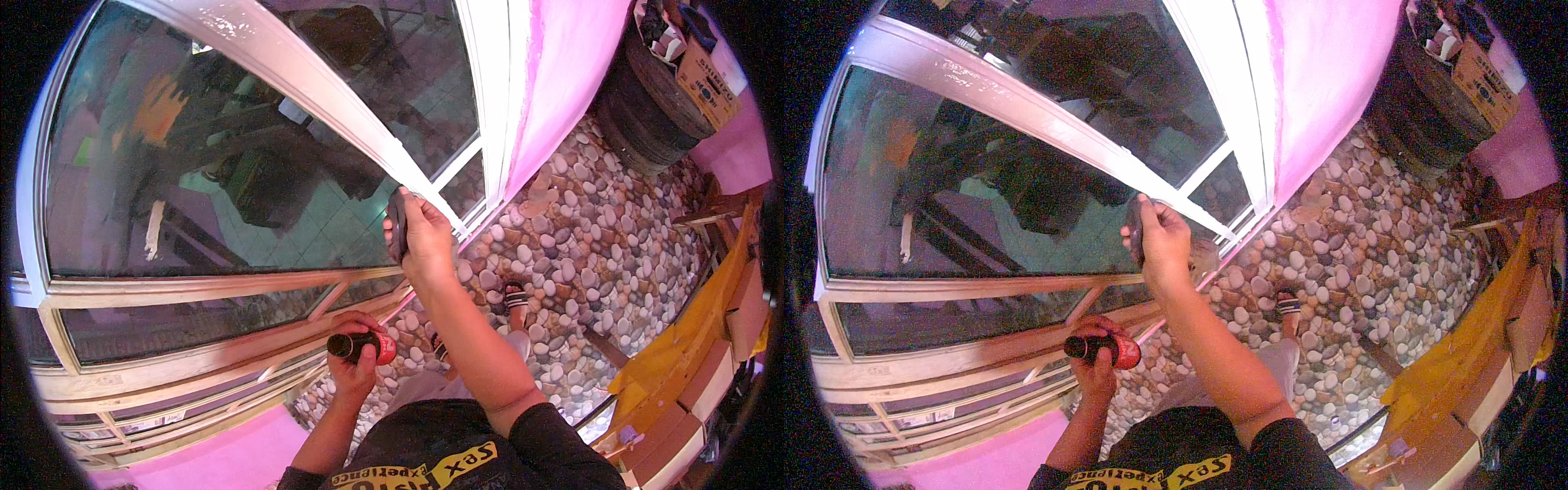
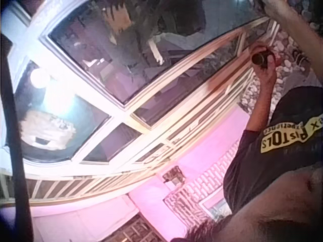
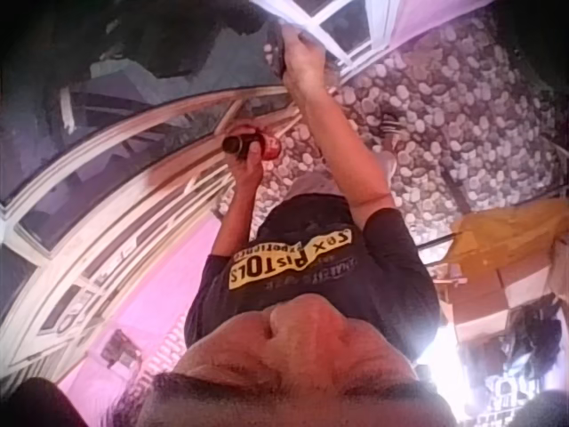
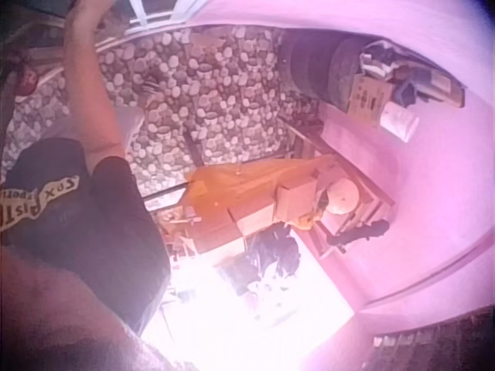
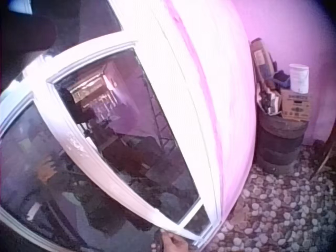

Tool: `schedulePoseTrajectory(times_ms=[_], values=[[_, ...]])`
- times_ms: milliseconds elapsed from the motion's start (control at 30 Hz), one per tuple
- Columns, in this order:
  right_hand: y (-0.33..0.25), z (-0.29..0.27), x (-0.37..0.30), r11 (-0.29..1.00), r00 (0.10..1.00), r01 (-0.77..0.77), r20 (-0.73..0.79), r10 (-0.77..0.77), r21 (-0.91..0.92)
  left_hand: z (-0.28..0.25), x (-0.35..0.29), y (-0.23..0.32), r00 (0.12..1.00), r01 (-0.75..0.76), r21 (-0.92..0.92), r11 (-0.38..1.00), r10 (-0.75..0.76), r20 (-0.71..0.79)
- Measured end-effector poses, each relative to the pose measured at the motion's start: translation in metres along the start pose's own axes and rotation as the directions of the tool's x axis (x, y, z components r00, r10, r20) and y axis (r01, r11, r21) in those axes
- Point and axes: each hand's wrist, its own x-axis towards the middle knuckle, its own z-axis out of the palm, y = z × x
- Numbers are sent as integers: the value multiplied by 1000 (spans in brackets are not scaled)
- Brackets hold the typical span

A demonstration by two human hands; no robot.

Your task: The person paints the frame of a glass window with a brush and then wipes the edges of the frame using a cloth.

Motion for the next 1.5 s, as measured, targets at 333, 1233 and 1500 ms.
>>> schedulePoseTrajectory(times_ms=[333, 1233, 1500], values=[[10, -14, 9, 996, 998, -47, -33, 50, 74, 0, 0, 0, 1000, 21, 17, 1000, -21, -23], [52, -99, 42, 962, 950, -232, -178, 255, 141, 2, -24, 8, 998, 47, 11, 999, -47, -34], [56, -130, -1, 989, 990, -98, -115, 85, -111, -3, -36, 10, 996, 65, 15, 998, -64, -61]])
